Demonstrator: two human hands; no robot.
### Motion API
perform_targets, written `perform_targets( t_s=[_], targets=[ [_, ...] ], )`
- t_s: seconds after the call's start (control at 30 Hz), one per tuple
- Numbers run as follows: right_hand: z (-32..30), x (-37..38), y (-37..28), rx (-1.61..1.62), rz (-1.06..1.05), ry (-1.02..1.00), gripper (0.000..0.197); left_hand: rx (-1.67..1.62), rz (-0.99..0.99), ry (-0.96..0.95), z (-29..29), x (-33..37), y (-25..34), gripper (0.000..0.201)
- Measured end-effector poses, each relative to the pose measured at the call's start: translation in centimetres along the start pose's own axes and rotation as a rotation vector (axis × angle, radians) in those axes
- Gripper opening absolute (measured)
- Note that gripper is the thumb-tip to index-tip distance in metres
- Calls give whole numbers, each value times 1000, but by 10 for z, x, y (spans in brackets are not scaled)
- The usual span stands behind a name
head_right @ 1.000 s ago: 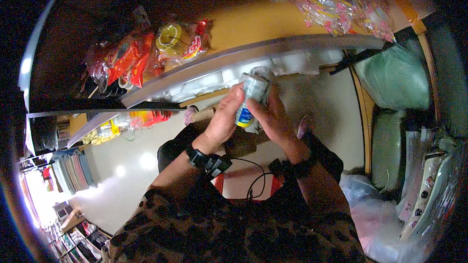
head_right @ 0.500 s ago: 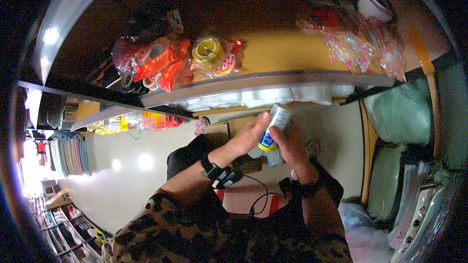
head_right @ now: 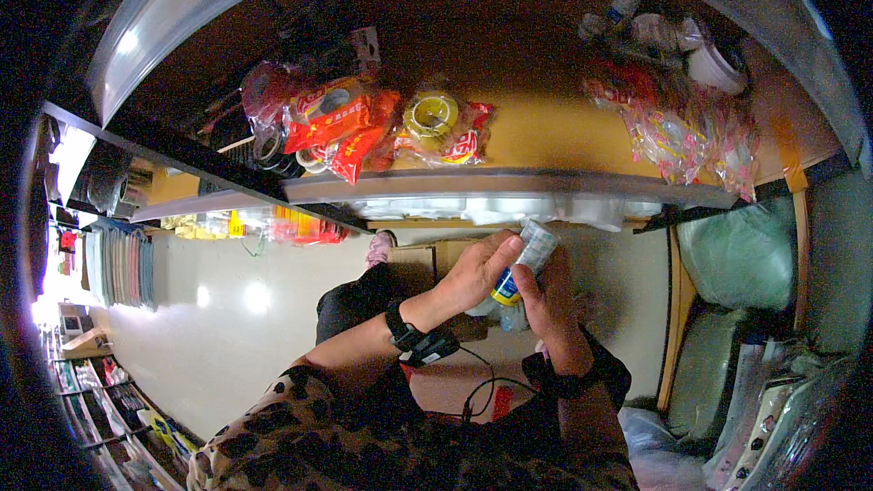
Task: The person cleans various small packaged items, a roll of tape, and a small can using a grey cloth, then returns the objects to a shelf.
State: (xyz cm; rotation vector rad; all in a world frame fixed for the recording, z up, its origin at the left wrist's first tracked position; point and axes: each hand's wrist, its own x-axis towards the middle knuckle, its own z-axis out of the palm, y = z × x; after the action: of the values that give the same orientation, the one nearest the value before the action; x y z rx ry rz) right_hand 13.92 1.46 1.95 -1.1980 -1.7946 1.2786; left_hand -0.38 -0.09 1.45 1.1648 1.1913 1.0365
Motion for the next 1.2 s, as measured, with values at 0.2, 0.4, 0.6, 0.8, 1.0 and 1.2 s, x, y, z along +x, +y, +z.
perform_targets(
  t_s=[0.2, 0.4, 0.6, 0.8, 1.0, 1.2],
  targets=[
    [10, 2, -17, 215, -7, 137, 52, 26, -1, 127, -1, -1, 2, 48],
    [-5, 6, -41, 325, 50, -3, 54, 66, 30, 220, -9, -8, 23, 43],
    [-11, 11, -70, 50, 21, 34, 53, -154, 61, 291, -18, -9, 20, 36],
    [-34, 46, -87, 187, -74, 126, 55, -449, 42, 163, -34, -16, 35, 28],
    [-27, 150, -136, 289, -210, 75, 52, -536, -40, 132, -40, -25, 26, 27],
    [17, 246, -127, -119, -415, -68, 55, -459, -36, 99, -45, -21, 24, 30]
  ],
)
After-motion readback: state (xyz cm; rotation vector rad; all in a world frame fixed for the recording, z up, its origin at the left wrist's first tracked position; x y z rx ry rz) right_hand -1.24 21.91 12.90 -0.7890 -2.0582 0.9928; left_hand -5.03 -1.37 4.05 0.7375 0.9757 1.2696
